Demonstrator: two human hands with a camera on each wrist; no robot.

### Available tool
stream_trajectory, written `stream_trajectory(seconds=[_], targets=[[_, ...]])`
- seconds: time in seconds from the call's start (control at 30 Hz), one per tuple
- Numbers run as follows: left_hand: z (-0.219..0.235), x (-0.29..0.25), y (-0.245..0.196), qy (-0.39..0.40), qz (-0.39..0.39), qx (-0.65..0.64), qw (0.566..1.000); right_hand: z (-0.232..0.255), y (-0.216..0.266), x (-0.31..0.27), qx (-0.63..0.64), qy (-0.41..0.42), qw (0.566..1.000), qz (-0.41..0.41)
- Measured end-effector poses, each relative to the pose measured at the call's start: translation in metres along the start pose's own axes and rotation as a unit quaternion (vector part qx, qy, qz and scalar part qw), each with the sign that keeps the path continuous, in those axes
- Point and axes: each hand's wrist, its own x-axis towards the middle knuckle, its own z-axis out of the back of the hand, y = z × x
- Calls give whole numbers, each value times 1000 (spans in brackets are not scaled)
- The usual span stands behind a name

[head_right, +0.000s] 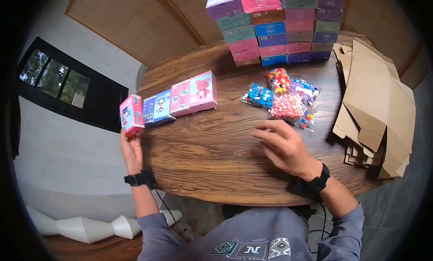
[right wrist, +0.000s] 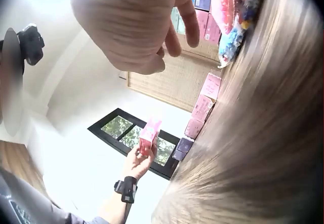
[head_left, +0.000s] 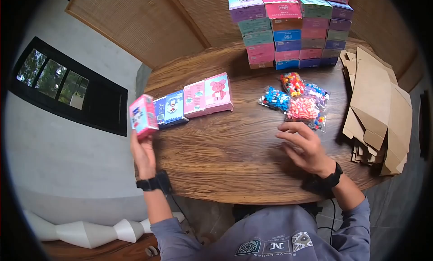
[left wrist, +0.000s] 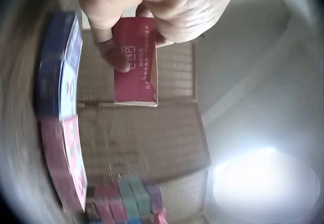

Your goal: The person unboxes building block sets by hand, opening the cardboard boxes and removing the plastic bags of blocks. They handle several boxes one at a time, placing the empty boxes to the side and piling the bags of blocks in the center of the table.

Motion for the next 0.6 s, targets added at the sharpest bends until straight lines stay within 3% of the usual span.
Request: stream_trajectory(seconds=[0.07, 0.3, 0.47, 0.6], targets=[[32, 35, -2, -70, -30, 14, 997, 4, -2, -1, -6, -15, 1000, -25], [109, 120, 26, -156, 17, 71, 985, 5, -18, -9, 42, -51, 988, -143], [114, 131, 41, -159, 74, 176, 969, 3, -25, -15, 65, -25, 974, -217], [103, 125, 45, -128, 58, 223, 965, -2, -25, -16, 53, -22, 973, -223]])
